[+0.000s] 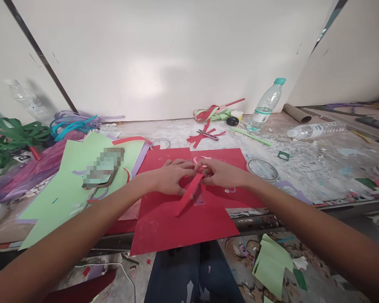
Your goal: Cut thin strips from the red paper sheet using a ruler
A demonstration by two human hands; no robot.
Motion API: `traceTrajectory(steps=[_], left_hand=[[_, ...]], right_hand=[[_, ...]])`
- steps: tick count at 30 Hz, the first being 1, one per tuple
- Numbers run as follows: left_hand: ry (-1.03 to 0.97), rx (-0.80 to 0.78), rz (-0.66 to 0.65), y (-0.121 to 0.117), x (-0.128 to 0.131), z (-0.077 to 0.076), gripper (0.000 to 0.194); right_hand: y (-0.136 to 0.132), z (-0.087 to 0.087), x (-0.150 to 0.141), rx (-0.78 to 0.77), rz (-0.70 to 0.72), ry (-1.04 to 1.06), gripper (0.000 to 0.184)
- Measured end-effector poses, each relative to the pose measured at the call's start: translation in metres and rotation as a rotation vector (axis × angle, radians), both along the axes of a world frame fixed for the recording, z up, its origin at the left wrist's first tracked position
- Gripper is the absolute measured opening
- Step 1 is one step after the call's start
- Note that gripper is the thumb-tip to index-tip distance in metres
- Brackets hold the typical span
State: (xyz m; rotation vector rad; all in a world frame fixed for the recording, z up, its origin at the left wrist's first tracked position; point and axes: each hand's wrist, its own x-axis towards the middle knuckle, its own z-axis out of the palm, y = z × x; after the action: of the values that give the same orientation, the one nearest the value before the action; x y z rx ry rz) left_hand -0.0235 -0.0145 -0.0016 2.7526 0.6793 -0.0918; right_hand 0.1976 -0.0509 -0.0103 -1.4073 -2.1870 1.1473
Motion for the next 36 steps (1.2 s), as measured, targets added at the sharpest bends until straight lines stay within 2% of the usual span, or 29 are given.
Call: traceTrajectory(steps=[5,9,13,17,22,26,36], left_hand=[[-0.160,0.097,0.028,-0.011,0.004,-0.005,0.038],[-0.135,0.115,0.084,-0.025,0.006,-0.006,0.041],[-0.168,0.062,0.137,-0.041,0.007,-0.010,0.031],[-0.189,0.097,0.209,-0.053,0.008,-0.017,0.028],[-0.176,0.189,0.258,-0.060,0.010,-0.019,0.034],[-0.182,0.218,0.268,-0.062,0.010,-0.020,0.041],[-0.173,0.220,0.272,-0.062,0.010,-0.020,0.040]], right_hand=[[0.001,0.002,0.001,-0.015,0.006,-0.020,0.026],[0.003,0.004,0.001,-0.037,0.028,-0.021,0.023],[0.005,0.002,0.002,-0.032,0.040,-0.015,0.023],[0.005,0.002,0.001,-0.017,0.084,-0.044,0.019],[0.005,0.004,0.000,0.019,0.107,-0.071,0.008],[0.006,0.003,0.001,0.048,0.132,-0.082,0.009],[0.006,0.004,0.002,0.039,0.123,-0.103,0.010]])
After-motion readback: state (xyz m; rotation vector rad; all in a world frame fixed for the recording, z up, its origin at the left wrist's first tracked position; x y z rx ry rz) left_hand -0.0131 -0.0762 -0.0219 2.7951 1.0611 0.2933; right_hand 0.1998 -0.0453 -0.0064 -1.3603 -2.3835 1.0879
